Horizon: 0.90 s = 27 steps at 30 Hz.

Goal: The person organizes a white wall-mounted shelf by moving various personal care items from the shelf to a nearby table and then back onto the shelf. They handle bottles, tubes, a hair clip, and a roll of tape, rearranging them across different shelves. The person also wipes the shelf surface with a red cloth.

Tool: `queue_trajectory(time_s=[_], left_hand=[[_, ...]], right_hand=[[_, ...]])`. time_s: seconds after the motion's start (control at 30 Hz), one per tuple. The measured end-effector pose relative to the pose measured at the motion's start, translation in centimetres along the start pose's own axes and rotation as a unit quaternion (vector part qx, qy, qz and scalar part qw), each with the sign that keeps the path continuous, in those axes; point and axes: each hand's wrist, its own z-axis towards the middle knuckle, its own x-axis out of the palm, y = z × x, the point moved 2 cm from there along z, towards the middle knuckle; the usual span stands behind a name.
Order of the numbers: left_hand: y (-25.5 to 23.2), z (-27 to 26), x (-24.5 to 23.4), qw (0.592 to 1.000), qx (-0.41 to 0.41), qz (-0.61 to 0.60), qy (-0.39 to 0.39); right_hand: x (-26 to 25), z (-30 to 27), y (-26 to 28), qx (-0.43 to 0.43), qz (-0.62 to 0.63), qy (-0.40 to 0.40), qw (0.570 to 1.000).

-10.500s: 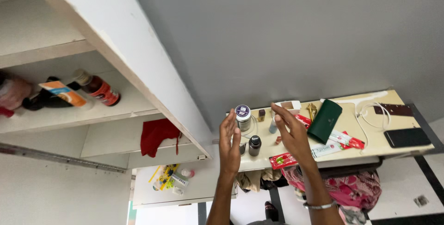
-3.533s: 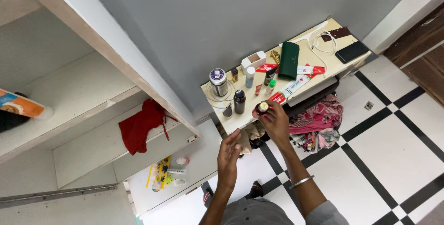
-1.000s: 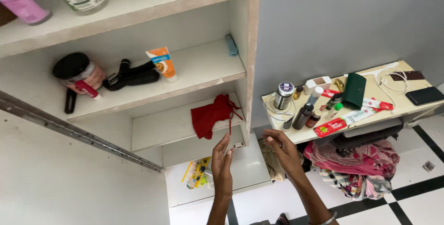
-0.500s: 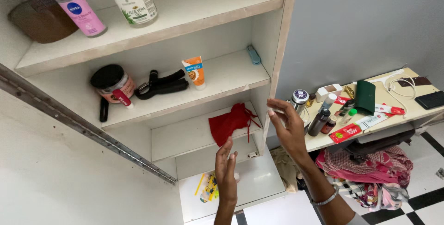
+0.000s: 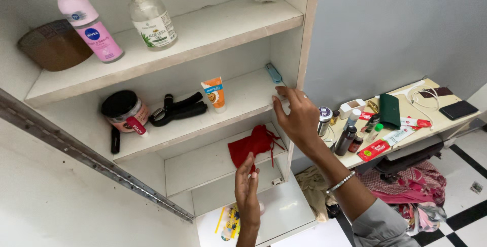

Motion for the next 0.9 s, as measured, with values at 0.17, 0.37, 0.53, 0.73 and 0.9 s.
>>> queue_trajectory(time_s=[0.17, 0.37, 0.53, 0.73, 0.9], left_hand=[[0.5, 0.5, -0.1, 1.0, -0.011, -0.003, 0.001], [1.3, 0.4, 0.1, 1.0, -0.023, 0.008, 0.002], [1.5, 0.1, 0.2, 0.999, -0.045, 0.006, 0.0], [2.4, 0.3, -0.2, 0.999, -0.043, 0.01, -0.01], [2.8, -0.1, -0.2, 0.999, -0.045, 0.012, -0.015]], right_hand=[[0.8, 0.5, -0.2, -0.052, -0.103, -0.031, 0.993], [1.9, 0.8, -0.1, -0.079, -0.154, -0.027, 0.985], [2.4, 1.3, 0.6, -0.084, -0.199, -0.013, 0.976], [2.2, 0.8, 1.0, -0.089, -0.209, 0.011, 0.974], [2.1, 0.7, 1.1, -0.087, -0.18, -0.005, 0.98]])
